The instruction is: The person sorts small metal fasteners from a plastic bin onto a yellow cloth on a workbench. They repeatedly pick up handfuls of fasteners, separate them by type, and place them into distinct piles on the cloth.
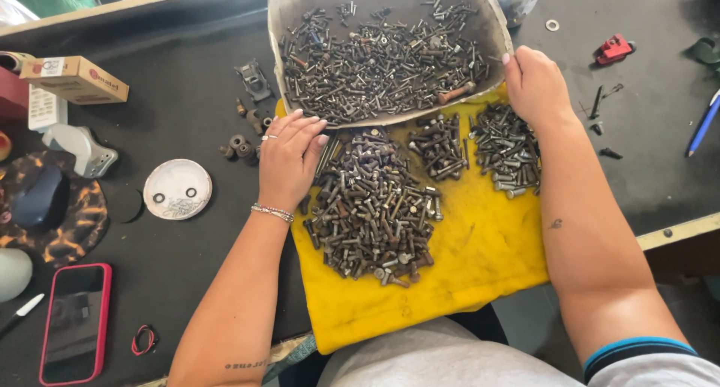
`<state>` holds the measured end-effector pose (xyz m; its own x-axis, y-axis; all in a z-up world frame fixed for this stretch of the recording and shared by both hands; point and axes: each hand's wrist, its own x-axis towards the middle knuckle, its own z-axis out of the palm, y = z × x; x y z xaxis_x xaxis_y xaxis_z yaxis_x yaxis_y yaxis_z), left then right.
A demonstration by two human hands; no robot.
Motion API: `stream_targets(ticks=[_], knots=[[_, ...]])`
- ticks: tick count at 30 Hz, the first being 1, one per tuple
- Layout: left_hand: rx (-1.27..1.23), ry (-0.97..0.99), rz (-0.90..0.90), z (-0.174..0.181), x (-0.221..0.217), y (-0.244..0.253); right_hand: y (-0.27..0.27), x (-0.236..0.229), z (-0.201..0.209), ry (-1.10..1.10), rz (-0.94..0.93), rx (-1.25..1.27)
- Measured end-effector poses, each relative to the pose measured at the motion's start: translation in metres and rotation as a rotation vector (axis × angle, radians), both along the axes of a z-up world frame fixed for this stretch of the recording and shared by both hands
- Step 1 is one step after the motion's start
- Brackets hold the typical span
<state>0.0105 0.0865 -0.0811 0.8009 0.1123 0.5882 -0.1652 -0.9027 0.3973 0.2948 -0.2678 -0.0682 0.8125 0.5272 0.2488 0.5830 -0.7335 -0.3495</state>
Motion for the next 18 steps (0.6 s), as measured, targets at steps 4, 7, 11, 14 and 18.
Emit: stream_targets(ticks=[4,7,11,14,18], knots=[[-0.014,-0.001,-0.001,-0.0004,-0.0002,-0.0005,-0.0009,0.0000,-0.0006,0.013,-0.003,0.005],[-0.012,-0.007,-0.002,-0.0009,-0.0002,-0.0006,-0.0008,0.0003,-0.0006,0.010,-0.005,-0.007],[-0.014,-0.003,0.002,-0.0031,0.0002,-0.0004,-0.0014,-0.0008,-0.0006,0.030,-0.007,0.011],[-0.002,-0.001,0.009,-0.0052,0.0005,0.0001,-0.0024,0.0018,-0.0036,0.017,-0.004,0.004],[0.014,0.002,0.011,-0.0092,0.0011,0.0014,-0.0047,0.0057,-0.0077,-0.035,0.026,-0.006]])
